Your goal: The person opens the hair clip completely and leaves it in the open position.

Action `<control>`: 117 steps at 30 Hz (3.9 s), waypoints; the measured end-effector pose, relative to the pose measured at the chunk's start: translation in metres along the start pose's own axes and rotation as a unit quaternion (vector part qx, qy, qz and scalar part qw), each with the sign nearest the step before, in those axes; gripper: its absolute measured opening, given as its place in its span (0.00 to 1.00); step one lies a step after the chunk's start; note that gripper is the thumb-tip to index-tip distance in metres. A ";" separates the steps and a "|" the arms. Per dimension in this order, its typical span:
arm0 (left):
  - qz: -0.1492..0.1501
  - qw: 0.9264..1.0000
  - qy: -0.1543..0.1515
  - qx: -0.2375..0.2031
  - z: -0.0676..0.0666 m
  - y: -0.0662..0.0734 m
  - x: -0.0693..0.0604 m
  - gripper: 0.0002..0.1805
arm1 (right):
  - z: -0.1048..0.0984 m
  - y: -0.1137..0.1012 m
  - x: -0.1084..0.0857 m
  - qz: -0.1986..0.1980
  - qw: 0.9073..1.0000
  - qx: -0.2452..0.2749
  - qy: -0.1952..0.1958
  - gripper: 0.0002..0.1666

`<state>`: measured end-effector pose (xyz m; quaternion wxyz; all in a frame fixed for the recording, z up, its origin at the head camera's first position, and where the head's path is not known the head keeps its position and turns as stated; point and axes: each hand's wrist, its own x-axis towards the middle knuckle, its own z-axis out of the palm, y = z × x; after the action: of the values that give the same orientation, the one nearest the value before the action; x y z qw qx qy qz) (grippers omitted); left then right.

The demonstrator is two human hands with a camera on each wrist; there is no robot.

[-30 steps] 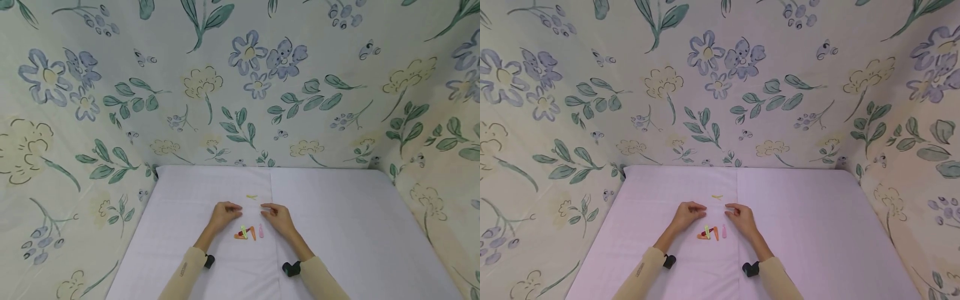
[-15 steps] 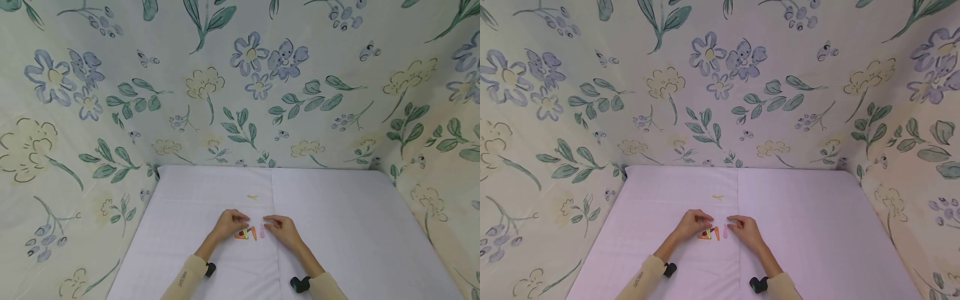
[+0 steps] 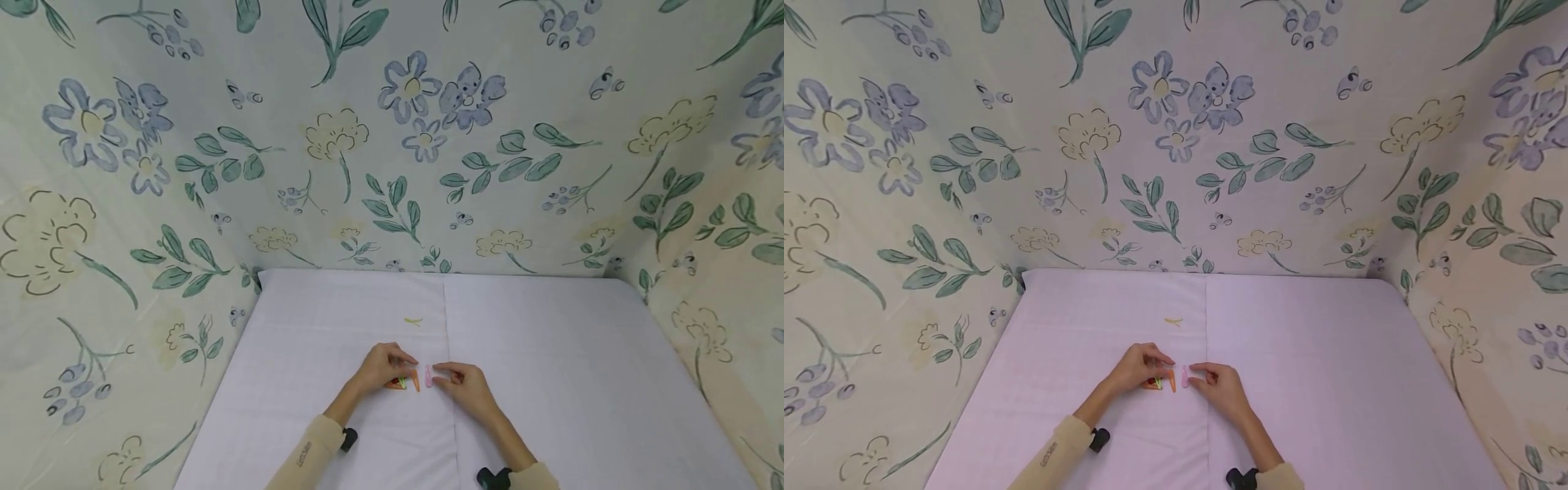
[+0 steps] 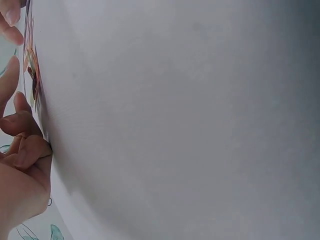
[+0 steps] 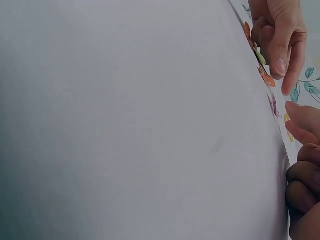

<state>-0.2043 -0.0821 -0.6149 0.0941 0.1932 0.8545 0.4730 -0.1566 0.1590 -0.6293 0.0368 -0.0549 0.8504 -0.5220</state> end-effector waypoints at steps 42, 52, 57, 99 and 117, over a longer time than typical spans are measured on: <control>0.018 0.995 -0.041 0.087 0.011 0.003 0.025 0.04 | 0.006 -0.002 0.004 -0.052 0.996 -0.069 0.005 0.14; 0.011 0.998 -0.039 0.055 0.008 0.006 0.022 0.04 | 0.006 0.003 0.006 -0.045 0.998 -0.050 0.020 0.10; 0.011 0.998 -0.042 0.052 0.007 0.007 0.021 0.03 | 0.005 0.003 0.006 -0.036 0.998 -0.043 0.028 0.09; 0.009 0.999 -0.004 -0.030 -0.003 -0.001 0.014 0.03 | 0.011 -0.005 0.021 -0.053 0.996 0.057 0.041 0.08; -0.015 0.997 0.019 -0.067 -0.017 -0.003 0.009 0.03 | 0.015 -0.016 0.031 -0.048 0.998 0.048 0.019 0.09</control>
<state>-0.2188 -0.0933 -0.6084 0.0977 0.1642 0.8253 0.5315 -0.1851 0.1341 -0.6220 -0.0019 -0.0840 0.8214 -0.5641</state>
